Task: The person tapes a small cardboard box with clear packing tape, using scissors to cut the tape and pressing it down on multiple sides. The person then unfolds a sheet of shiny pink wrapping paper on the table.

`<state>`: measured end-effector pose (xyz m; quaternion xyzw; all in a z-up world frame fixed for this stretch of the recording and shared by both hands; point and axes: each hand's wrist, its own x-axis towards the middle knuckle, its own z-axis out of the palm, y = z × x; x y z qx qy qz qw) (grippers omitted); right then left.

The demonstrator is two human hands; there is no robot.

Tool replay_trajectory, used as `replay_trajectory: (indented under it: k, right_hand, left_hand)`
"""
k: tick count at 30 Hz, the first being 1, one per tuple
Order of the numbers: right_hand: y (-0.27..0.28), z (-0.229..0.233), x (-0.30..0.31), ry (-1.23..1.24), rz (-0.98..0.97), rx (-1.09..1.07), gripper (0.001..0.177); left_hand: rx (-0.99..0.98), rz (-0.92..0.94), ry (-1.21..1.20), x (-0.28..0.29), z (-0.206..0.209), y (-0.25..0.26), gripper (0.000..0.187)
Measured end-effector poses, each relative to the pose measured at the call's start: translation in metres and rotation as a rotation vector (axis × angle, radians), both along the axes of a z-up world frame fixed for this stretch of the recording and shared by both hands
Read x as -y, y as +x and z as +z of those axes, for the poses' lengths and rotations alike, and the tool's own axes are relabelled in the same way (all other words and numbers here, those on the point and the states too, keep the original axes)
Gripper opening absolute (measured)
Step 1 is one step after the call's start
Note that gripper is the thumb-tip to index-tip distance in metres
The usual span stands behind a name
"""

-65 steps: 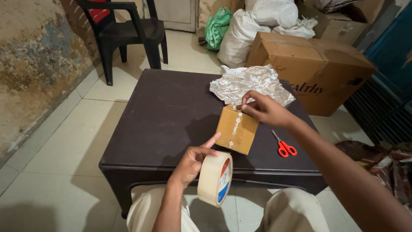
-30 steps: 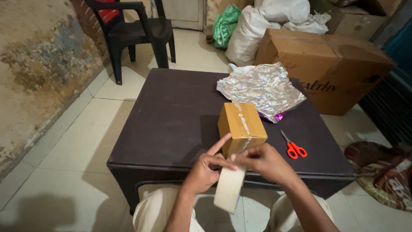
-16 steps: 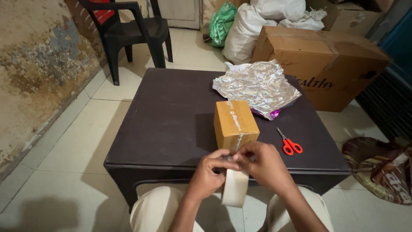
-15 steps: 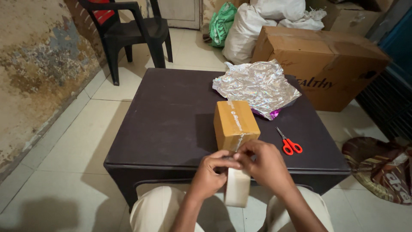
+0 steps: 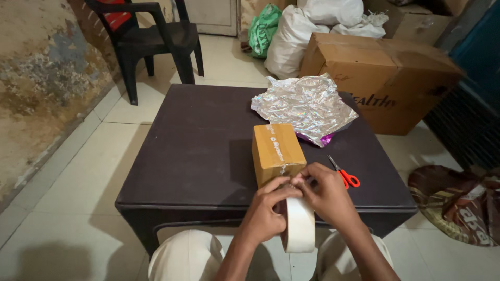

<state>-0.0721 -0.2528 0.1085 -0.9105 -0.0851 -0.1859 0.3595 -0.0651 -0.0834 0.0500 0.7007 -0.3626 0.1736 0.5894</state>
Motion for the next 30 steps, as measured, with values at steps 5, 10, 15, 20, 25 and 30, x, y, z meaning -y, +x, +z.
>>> replay_trajectory:
  k: [5,10,15,20,25,30]
  right_hand:
    - [0.005,0.004,0.000,-0.002,0.119,0.060,0.009]
    - [0.009,0.016,-0.004,-0.022,0.057,0.169,0.007]
    - [0.024,0.029,-0.006,-0.074,0.078,0.051,0.013]
    - [0.032,0.028,-0.011,-0.104,0.060,0.044,0.013]
    - [0.036,0.026,-0.007,-0.184,0.090,0.140,0.013]
    - [0.040,0.027,0.001,-0.179,0.085,0.186,0.008]
  left_hand:
    - [-0.057,-0.049,0.028,-0.004,-0.001,-0.002,0.039]
    - [-0.066,-0.096,0.035,-0.001,-0.008,-0.001,0.049]
    - [-0.093,-0.086,-0.014,0.000,-0.006,0.001,0.048]
    - [-0.066,-0.082,-0.047,-0.003,0.004,0.004,0.034]
    - [-0.063,0.003,0.015,0.000,0.004,0.005,0.039]
    - [0.003,0.125,0.068,0.004,0.001,0.011,0.046]
